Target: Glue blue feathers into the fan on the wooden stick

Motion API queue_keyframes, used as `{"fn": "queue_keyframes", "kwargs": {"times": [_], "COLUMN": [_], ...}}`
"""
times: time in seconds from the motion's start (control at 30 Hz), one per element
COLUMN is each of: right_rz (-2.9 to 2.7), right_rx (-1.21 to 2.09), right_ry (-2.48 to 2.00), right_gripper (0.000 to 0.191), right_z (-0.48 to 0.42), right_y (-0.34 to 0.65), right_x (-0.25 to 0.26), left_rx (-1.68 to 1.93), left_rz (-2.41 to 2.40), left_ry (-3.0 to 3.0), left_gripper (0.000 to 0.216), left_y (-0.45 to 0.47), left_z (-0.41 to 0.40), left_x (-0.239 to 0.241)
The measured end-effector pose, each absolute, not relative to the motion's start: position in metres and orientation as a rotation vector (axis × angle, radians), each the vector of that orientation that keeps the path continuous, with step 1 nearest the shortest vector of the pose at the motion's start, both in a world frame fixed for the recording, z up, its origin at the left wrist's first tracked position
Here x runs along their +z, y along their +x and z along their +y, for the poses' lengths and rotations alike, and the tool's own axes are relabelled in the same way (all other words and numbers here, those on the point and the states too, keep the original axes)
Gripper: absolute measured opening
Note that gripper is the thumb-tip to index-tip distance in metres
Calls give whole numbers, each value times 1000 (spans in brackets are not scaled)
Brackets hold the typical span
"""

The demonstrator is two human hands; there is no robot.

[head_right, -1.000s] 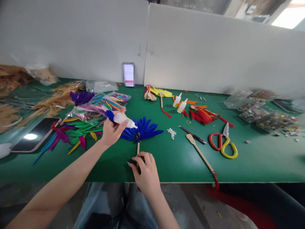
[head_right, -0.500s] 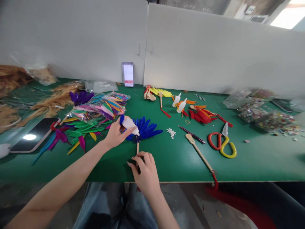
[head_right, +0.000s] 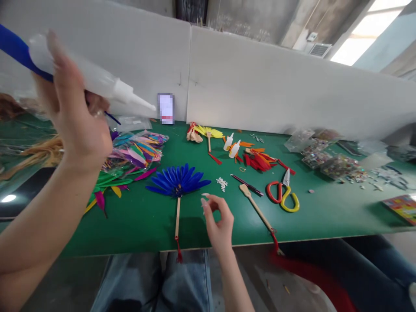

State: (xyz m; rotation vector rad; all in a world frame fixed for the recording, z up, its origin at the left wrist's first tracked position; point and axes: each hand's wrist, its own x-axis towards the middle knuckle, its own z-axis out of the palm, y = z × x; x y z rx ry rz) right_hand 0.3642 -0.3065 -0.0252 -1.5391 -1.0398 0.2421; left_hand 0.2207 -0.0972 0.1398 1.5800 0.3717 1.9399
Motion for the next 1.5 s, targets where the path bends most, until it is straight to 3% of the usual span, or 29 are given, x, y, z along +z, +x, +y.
{"fn": "queue_keyframes", "kwargs": {"times": [0.07,0.23,0.37,0.5,0.77,0.93,1.1,1.2,1.33,1.5], "right_rz": [-949,-918,-968,-1071,-1302,-1293,-1209,-1042,-936,-943], "right_rx": [240,250,234,233,674,873,783,642,515,539], "right_ry": [-1533,-1542,-1549,-1538,-1249,-1059,-1131,-1147,-1460,-1645], "right_gripper": [16,18,20,28,65,49,34,38,50,44], "right_z": [-307,-307,-296,-277,-226,-205,-197,-186,-166,-150], "right_y": [372,382,389,399,381,358,354,372,413,443], "right_x": [-22,-15,-3,4,5,19,27,27,14,-24], "left_rx": [1845,1119,1226,940,576,531,444,409,444,500], "left_rz": [505,754,735,692,592,526,504,533,544,544], "left_ry": [1629,1976,1511,858,558,429,382,389,430,668], "left_gripper": [34,38,32,33,35,41,52,51,31,31], "left_y": [222,223,221,219,221,233,235,224,197,171], "left_z": [-97,-108,-105,-101,-145,-168,-170,-170,-175,-182], "left_x": [130,71,55,53,43,44,37,31,27,30]}}
